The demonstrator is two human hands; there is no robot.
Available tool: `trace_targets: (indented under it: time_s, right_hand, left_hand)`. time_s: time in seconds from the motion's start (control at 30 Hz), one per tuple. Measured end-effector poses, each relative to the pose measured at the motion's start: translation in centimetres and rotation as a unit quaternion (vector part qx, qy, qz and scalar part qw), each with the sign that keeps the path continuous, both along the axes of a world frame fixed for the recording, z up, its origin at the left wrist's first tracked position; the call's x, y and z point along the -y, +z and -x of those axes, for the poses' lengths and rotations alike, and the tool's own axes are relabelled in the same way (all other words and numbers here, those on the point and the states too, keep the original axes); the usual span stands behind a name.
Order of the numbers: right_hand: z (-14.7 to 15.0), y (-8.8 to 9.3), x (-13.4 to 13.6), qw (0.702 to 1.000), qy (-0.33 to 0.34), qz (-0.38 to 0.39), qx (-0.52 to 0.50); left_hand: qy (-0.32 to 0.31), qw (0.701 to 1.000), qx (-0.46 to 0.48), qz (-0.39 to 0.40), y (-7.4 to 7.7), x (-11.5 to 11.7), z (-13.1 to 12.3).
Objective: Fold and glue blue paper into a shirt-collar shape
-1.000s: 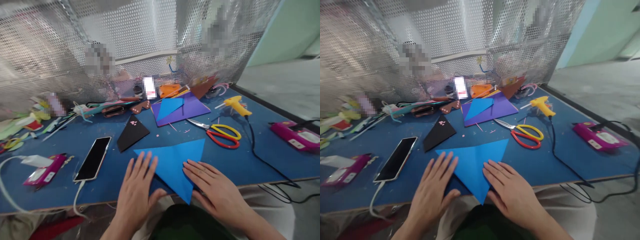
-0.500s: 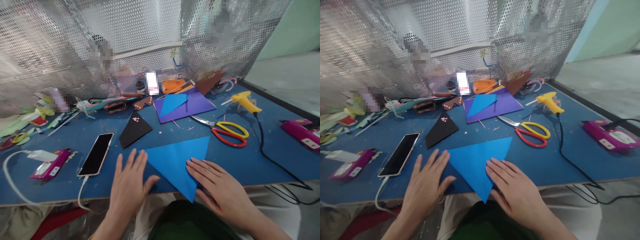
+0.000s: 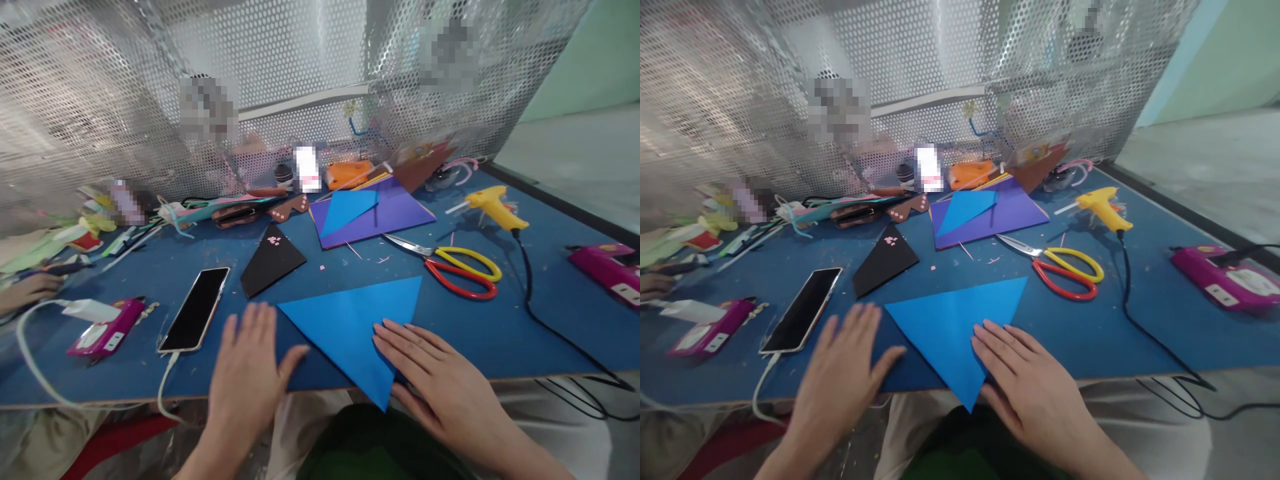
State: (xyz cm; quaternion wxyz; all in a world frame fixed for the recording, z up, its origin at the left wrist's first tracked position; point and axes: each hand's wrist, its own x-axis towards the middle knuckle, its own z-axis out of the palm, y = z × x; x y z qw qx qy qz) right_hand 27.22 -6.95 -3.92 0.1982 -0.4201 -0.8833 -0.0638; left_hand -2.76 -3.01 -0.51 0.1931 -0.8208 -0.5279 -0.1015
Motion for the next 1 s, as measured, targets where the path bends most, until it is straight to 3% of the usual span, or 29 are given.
trace_targets:
  time_s: [0.07,0.13,0.27,0.33,0.53,0.67,0.73,0.87,1.0]
  right_hand:
    - [0.0,0.1,0.0,1.0,-0.002,-0.003,0.015]
    - [0.0,0.1,0.1,1.0,-0.004,-0.002,0.019]
    - [0.2,0.2,0.1,1.0,-0.003,0.015,0.0]
    - [0.1,0.3,0.2,0.999,-0.002,0.034,-0.019]
    - [-1.3,2.7,-0.3,0.99,0.027,0.122,-0.071]
    - [-0.3,5.6,-4.7,0.966,0.026,0.164,-0.2]
    - [1.6,6.4,-8.2,0.945,-0.02,0.185,-0.268]
    - [5.8,5.6,-15.1,0.944,-0.082,0.2,-0.25]
    - [7.4,3.8,-18.6,0.946,-0.102,0.217,-0.218]
  left_hand:
    - [0.068,0.996,0.038,-0.047,0.7,0.1,0.9]
    - [0.052,0.994,0.07,-0.073,1.5,0.8,0.6]
    - [-0.153,0.986,0.064,0.013,1.5,2.1,-2.6]
    - [-0.215,0.973,0.057,0.063,0.9,2.0,-4.0]
    - [-0.268,0.957,0.064,0.091,-0.5,0.4,-5.0]
    - [-0.27,0.958,0.059,0.075,-0.7,0.5,-4.8]
    - [-0.266,0.959,0.067,0.07,-0.9,0.6,-4.8]
    - [-0.261,0.958,0.099,0.056,-1.5,0.7,-4.8]
    - [-0.279,0.955,0.096,0.04,-2.1,0.2,-4.4]
